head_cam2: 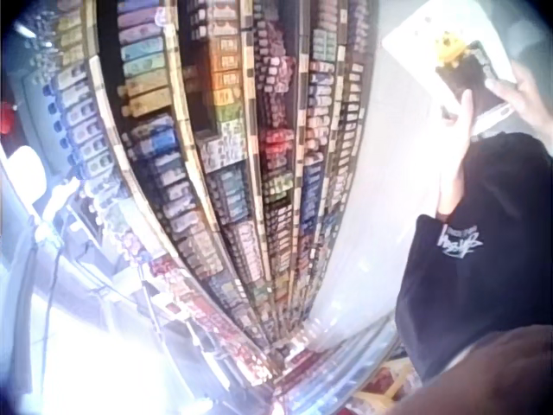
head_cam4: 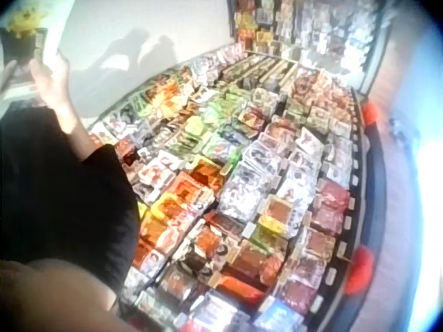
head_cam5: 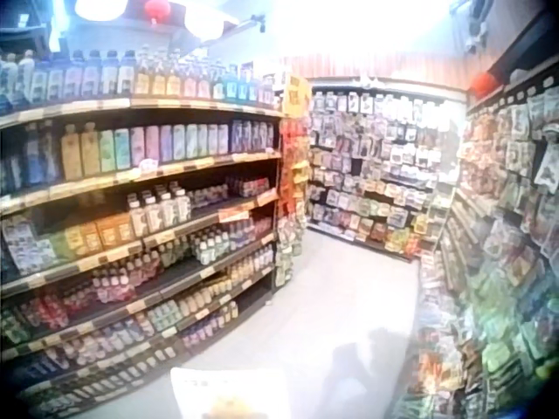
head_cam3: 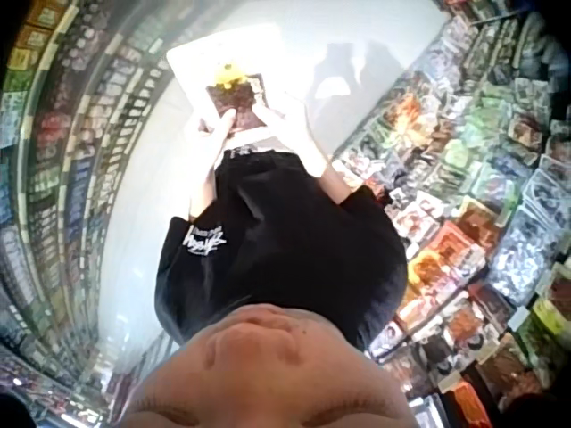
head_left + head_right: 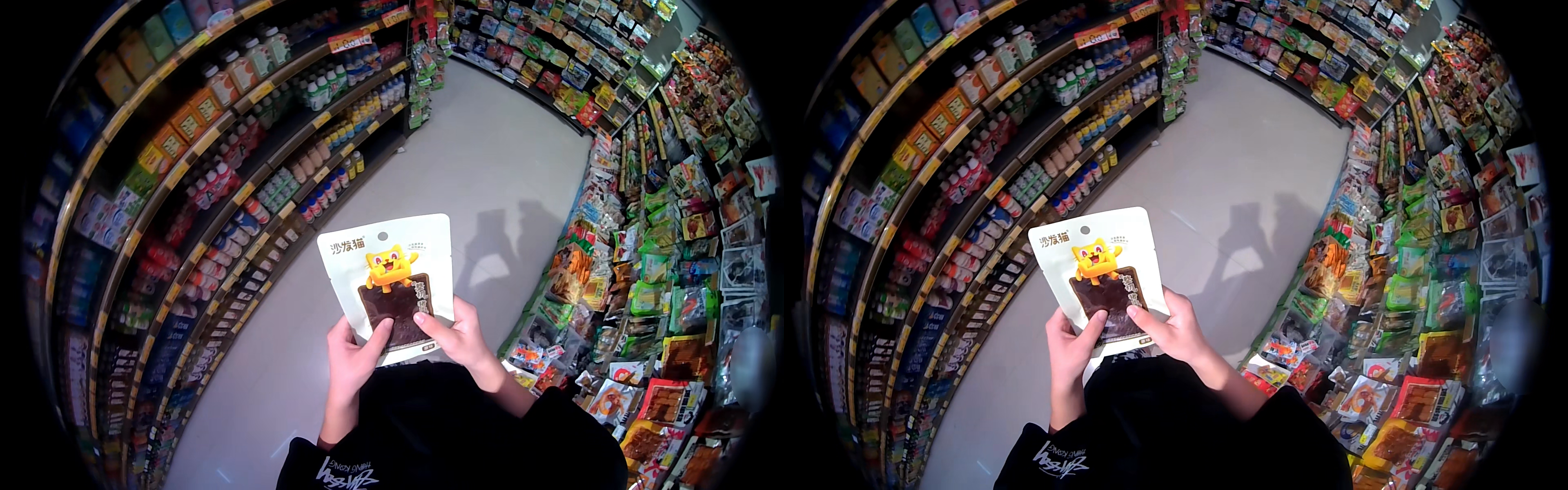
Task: The person picks up packaged food items from a small plastic stool in a store aisle and places them onto a display shelf.
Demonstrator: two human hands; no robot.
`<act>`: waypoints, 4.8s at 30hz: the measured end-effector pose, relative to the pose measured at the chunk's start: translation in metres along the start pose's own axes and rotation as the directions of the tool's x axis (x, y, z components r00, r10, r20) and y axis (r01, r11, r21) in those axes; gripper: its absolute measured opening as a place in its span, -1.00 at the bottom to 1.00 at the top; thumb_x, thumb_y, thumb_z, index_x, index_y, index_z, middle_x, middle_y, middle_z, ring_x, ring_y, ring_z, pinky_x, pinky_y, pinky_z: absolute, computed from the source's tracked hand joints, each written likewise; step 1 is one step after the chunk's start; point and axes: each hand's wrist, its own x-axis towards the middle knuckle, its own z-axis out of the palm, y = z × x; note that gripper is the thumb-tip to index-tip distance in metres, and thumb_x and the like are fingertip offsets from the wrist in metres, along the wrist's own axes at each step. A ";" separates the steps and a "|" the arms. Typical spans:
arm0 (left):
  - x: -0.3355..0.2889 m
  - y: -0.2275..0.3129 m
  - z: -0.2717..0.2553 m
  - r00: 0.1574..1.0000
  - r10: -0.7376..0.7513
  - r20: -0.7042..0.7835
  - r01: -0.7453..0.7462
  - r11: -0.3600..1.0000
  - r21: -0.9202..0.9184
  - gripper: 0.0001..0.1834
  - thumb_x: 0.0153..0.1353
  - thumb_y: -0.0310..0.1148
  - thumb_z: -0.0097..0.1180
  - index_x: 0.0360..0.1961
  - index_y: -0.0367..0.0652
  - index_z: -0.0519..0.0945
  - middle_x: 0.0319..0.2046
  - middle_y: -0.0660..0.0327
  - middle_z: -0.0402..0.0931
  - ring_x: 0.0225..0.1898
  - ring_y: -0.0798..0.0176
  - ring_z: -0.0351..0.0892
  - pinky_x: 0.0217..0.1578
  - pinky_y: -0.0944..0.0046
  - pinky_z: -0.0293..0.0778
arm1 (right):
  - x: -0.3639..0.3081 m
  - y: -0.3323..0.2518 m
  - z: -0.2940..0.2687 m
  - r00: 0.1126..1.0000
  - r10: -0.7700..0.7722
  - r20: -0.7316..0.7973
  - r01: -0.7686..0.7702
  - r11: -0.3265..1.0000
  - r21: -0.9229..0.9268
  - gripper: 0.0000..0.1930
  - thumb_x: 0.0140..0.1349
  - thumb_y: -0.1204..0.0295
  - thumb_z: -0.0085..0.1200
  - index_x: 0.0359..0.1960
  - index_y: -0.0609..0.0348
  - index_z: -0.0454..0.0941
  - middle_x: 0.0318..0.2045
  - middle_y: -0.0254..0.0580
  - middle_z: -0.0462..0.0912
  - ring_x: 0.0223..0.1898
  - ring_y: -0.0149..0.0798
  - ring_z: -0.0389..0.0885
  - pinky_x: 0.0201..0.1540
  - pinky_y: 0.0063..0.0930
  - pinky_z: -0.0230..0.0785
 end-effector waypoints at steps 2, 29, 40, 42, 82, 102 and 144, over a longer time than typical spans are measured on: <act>0.027 -0.002 0.006 0.999 0.005 0.031 -0.005 1.000 0.026 -0.79 0.06 -0.58 0.13 -0.23 -0.37 0.51 -0.34 0.23 0.56 -0.32 0.45 0.49 -0.28 0.45 0.41 | 0.020 -0.006 -0.006 0.998 0.036 -0.043 -0.035 0.999 0.016 -0.71 0.14 0.55 0.04 -0.08 0.40 0.42 -0.22 -0.20 0.58 -0.20 -0.47 0.48 -0.09 -0.55 0.32; 0.203 -0.084 0.320 0.656 -0.220 0.722 0.145 0.976 0.165 -0.76 0.17 -0.49 0.07 -0.14 -0.38 0.50 -0.31 0.20 0.57 -0.34 0.44 0.49 -0.29 0.42 0.40 | 0.049 -0.035 -0.331 0.868 -0.013 -0.496 0.060 0.995 0.079 -0.64 0.17 0.45 -0.03 0.00 0.34 0.36 -0.15 -0.19 0.52 -0.15 -0.41 0.47 -0.09 -0.49 0.32; 0.294 -0.116 0.420 0.625 -0.249 0.740 0.199 0.967 0.158 -0.75 0.11 -0.54 0.08 -0.17 -0.41 0.51 -0.25 0.14 0.56 -0.26 0.37 0.50 -0.19 0.36 0.39 | 0.117 -0.020 -0.431 0.811 0.041 -0.584 0.026 0.994 0.105 -0.67 0.17 0.46 0.00 -0.04 0.34 0.41 -0.21 -0.24 0.56 -0.17 -0.46 0.47 -0.09 -0.53 0.33; 0.320 -0.120 0.440 0.605 -0.274 0.747 0.231 0.959 0.165 -0.76 0.12 -0.54 0.06 -0.17 -0.43 0.51 -0.25 0.15 0.55 -0.26 0.37 0.49 -0.19 0.36 0.38 | 0.140 -0.019 -0.452 0.787 0.060 -0.614 0.005 0.995 0.103 -0.69 0.17 0.47 0.01 -0.05 0.34 0.42 -0.22 -0.24 0.56 -0.18 -0.47 0.47 -0.10 -0.54 0.33; 0.627 -0.185 0.809 0.217 -0.278 0.936 0.375 0.909 0.183 -0.79 -0.07 -0.54 0.09 -0.39 -0.48 0.58 -0.44 -0.02 0.57 -0.44 0.25 0.57 -0.34 0.39 0.45 | 0.372 -0.066 -0.792 0.603 -0.176 -0.778 0.196 0.978 -0.069 -0.91 0.07 0.57 0.02 -0.39 0.26 0.54 -0.34 -0.22 0.59 -0.26 -0.38 0.54 -0.15 -0.55 0.36; 0.609 -0.262 1.056 0.112 -0.471 0.875 0.445 0.811 0.380 -0.80 0.08 -0.51 0.08 -0.27 -0.41 0.51 -0.35 0.05 0.55 -0.45 0.25 0.57 -0.41 0.31 0.51 | 0.314 -0.069 -1.000 0.273 -0.066 -0.960 0.080 0.996 -0.046 -0.69 0.11 0.54 0.08 -0.08 0.28 0.46 -0.25 -0.26 0.59 -0.28 -0.48 0.52 -0.23 -0.59 0.37; 0.444 -0.161 1.632 -0.561 0.335 0.757 0.463 0.885 -0.048 -0.79 0.19 -0.36 0.07 -0.31 -0.33 0.54 -0.46 0.35 0.51 -0.45 0.57 0.35 -0.43 0.49 0.31 | 0.198 -0.393 -1.330 -0.513 -0.595 -0.618 -0.324 0.801 -0.503 -0.78 0.15 0.55 0.02 -0.15 0.31 0.43 -0.27 -0.26 0.58 -0.25 -0.48 0.50 -0.18 -0.56 0.36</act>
